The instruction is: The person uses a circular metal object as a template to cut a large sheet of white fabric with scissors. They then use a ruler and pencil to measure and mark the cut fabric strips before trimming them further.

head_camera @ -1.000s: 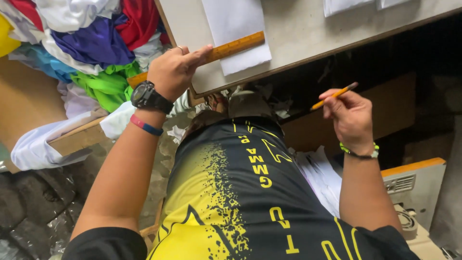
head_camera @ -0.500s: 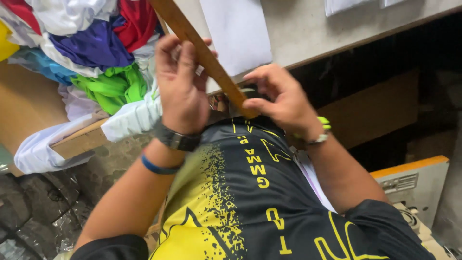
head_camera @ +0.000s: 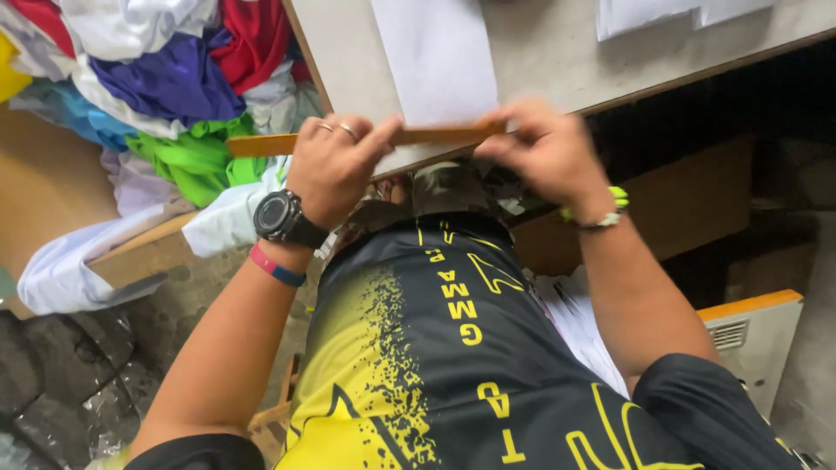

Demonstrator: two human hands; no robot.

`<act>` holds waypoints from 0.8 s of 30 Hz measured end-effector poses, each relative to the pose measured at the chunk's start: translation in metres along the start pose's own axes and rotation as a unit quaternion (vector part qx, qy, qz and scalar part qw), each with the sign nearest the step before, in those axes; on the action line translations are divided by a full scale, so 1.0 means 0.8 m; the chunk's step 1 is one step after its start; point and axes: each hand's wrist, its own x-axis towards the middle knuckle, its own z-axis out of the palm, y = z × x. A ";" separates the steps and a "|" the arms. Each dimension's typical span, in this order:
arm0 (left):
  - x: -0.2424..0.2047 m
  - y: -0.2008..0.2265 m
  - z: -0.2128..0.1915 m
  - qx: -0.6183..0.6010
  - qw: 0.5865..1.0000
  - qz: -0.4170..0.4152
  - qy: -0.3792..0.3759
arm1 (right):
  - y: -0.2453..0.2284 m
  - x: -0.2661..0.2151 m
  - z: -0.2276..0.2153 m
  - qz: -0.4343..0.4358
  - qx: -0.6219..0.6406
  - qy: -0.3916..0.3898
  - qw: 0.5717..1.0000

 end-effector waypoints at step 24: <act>0.001 0.004 0.028 0.046 0.990 -0.089 -0.100 | -0.018 -0.007 0.032 -0.060 0.050 0.151 0.985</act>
